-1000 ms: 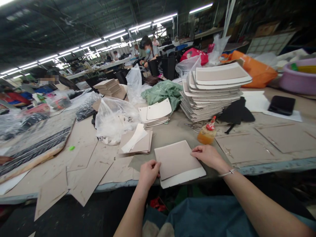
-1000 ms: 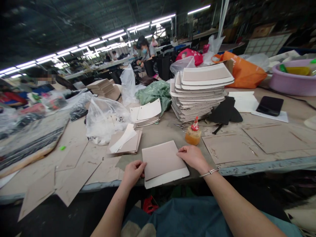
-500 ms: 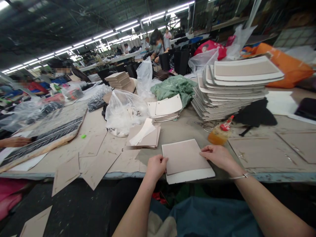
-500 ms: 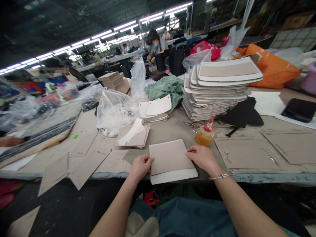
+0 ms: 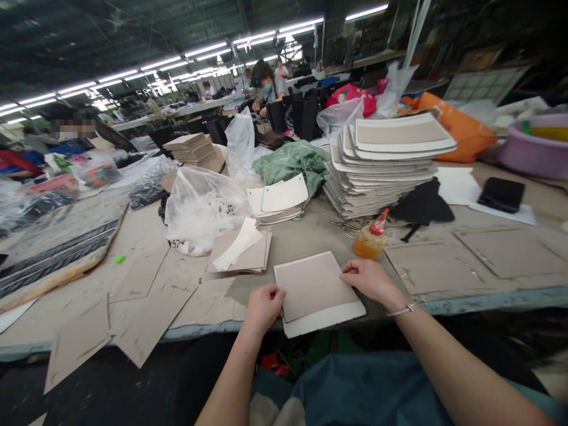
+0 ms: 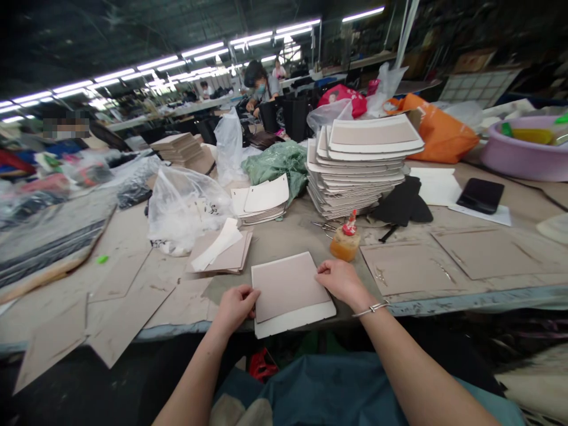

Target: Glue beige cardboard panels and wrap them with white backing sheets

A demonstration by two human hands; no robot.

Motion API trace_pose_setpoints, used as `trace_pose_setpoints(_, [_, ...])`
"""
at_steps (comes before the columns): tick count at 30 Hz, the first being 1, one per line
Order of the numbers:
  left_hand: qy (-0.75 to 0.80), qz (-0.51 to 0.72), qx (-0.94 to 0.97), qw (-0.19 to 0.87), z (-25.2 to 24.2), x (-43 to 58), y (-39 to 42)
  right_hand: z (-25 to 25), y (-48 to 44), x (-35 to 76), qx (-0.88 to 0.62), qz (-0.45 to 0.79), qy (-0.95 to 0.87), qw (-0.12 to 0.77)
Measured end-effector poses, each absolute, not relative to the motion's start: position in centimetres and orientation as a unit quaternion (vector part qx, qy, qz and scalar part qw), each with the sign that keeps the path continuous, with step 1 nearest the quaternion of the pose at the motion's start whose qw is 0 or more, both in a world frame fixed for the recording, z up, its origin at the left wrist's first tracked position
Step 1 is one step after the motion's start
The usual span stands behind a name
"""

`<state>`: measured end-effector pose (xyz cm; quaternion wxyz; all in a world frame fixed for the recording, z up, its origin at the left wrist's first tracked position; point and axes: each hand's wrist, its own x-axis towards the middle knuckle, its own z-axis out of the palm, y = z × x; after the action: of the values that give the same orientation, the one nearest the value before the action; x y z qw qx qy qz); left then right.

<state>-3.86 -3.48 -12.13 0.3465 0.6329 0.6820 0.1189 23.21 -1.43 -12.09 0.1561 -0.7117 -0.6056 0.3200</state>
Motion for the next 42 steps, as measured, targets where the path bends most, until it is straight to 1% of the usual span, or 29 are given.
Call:
trace_pose_setpoints(5, [0.688,0.102,0.640,0.326,-12.00,-3.67,-3.44,-12.21,-1.45,23.14,-0.710,0.319,-0.606,0.161])
trace_pose_setpoints(19, [0.695,0.091,0.644,0.306,-12.17,-3.51,-3.34,-12.56,-1.43,23.13,-0.707,0.239,-0.651,0.139])
trace_pose_setpoints(23, [0.698,0.083,0.651,0.285,-12.44,-3.52,-3.33,-12.49,-1.47,22.97,-0.703,0.230,-0.658,0.137])
trace_pose_setpoints(35, [0.697,0.082,0.650,0.292,-12.41,-3.44,-3.44,-13.01,-1.26,23.24,-0.699,0.240,-0.661,0.128])
trace_pose_setpoints(42, [0.697,0.061,0.674,0.238,-12.61,-3.39,-3.31,-12.76,-1.29,23.20,-0.699,0.239,-0.664,0.117])
